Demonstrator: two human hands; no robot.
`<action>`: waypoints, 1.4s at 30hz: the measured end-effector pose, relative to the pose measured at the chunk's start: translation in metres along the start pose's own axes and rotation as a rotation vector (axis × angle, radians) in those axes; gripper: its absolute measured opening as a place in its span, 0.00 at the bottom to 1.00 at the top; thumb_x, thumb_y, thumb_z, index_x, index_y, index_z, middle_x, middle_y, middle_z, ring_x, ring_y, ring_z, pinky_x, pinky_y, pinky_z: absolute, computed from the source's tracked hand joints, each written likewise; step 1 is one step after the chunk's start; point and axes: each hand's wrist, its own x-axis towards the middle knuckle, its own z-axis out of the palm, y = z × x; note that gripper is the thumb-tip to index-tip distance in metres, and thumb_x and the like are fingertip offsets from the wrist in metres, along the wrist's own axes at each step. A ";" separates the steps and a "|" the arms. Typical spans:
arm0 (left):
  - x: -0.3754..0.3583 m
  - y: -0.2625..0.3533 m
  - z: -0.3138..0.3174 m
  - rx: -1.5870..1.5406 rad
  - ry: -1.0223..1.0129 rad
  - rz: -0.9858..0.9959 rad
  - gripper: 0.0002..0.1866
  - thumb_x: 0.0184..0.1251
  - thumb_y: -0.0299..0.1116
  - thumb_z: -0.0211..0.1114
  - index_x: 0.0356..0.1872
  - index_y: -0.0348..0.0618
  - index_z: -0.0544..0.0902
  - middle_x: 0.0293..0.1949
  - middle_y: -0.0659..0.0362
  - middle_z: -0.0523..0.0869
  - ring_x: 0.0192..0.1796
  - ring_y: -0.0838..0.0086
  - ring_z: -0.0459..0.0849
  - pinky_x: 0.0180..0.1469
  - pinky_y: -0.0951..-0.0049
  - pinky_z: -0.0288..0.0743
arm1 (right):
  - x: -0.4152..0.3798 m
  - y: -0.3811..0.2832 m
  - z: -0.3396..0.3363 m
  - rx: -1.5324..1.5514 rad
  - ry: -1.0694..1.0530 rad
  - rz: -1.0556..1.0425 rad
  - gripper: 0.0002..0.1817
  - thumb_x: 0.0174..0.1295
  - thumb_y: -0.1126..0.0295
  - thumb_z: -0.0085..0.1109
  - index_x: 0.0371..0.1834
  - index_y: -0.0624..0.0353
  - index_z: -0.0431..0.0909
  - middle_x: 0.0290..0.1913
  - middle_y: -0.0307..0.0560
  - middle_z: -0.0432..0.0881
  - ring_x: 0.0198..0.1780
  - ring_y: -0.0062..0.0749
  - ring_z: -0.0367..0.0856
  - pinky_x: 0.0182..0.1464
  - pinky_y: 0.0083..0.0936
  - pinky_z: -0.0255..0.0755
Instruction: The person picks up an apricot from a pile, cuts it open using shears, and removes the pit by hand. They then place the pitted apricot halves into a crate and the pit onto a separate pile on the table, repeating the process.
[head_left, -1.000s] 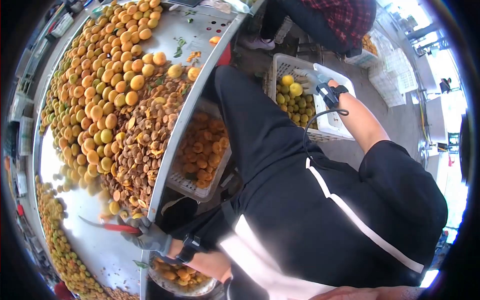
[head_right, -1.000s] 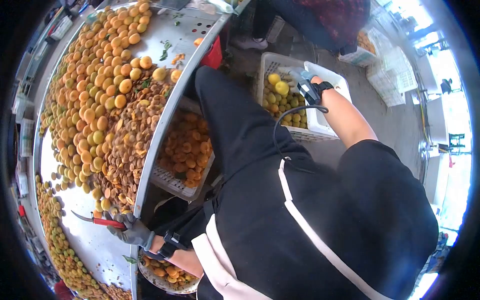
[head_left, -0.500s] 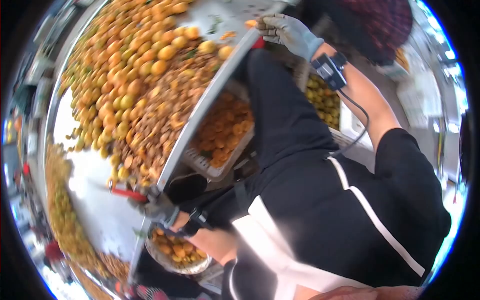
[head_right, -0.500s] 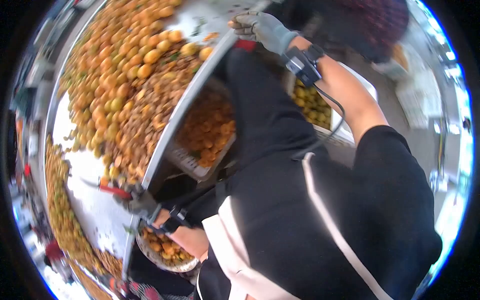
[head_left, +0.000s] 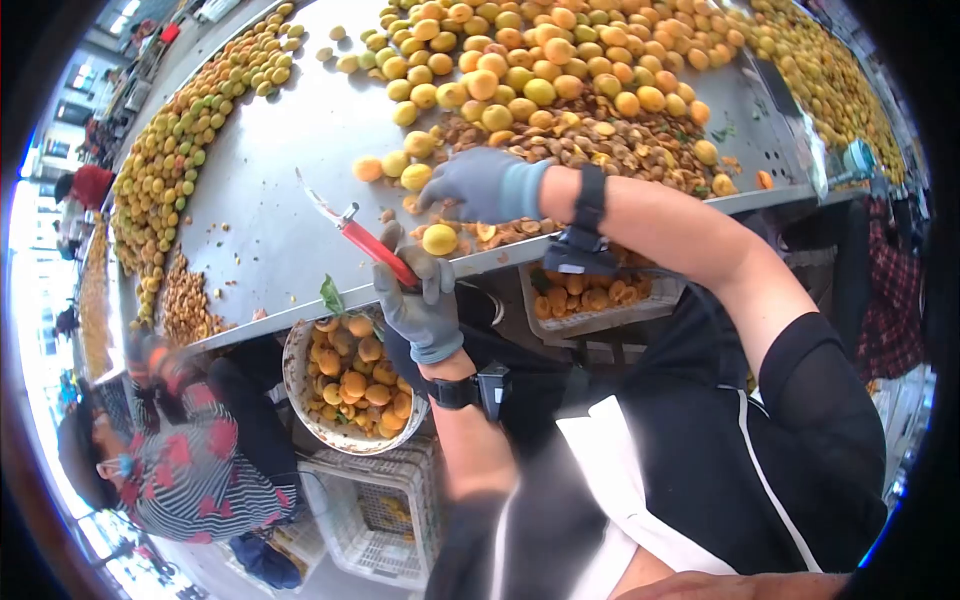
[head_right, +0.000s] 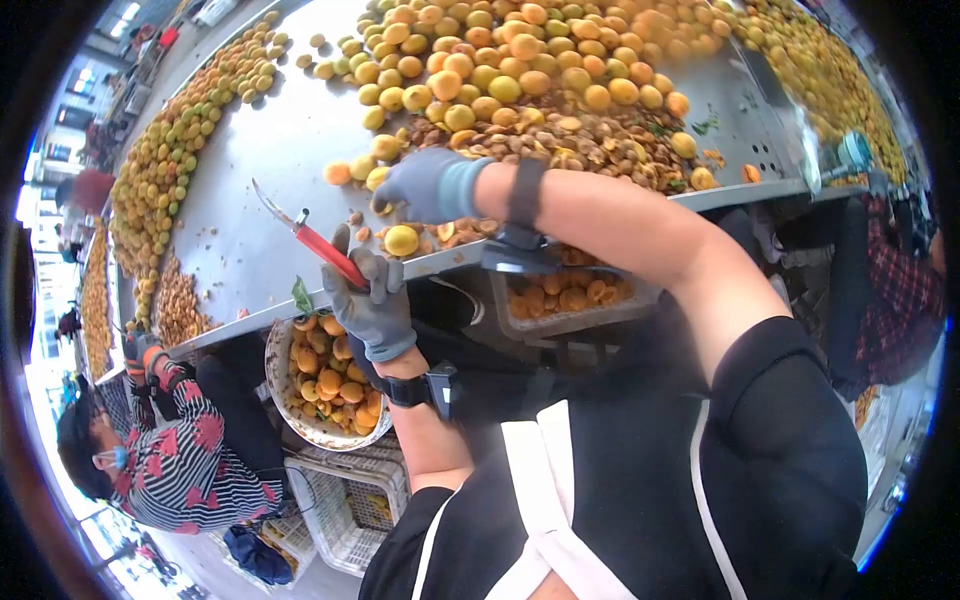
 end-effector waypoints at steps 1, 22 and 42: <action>0.001 0.002 0.001 -0.015 0.000 0.012 0.29 0.72 0.50 0.55 0.61 0.35 0.69 0.23 0.64 0.73 0.16 0.86 0.60 0.23 0.81 0.56 | 0.016 -0.007 0.004 -0.068 -0.101 -0.013 0.19 0.55 0.67 0.62 0.52 0.46 0.80 0.46 0.45 0.82 0.48 0.45 0.81 0.48 0.40 0.74; 0.008 0.010 0.006 -0.045 0.050 0.030 0.29 0.73 0.51 0.51 0.62 0.35 0.70 0.18 0.65 0.66 0.15 0.85 0.56 0.20 0.81 0.54 | 0.001 0.118 -0.089 -0.053 0.021 0.565 0.19 0.57 0.60 0.61 0.51 0.54 0.79 0.47 0.47 0.81 0.47 0.35 0.80 0.52 0.28 0.74; 0.009 0.009 0.006 0.035 0.119 0.001 0.28 0.74 0.48 0.50 0.61 0.33 0.69 0.21 0.63 0.72 0.16 0.83 0.61 0.23 0.78 0.63 | 0.137 0.024 0.033 -0.437 -0.264 -0.064 0.20 0.55 0.65 0.60 0.53 0.40 0.79 0.70 0.45 0.64 0.53 0.46 0.78 0.55 0.37 0.73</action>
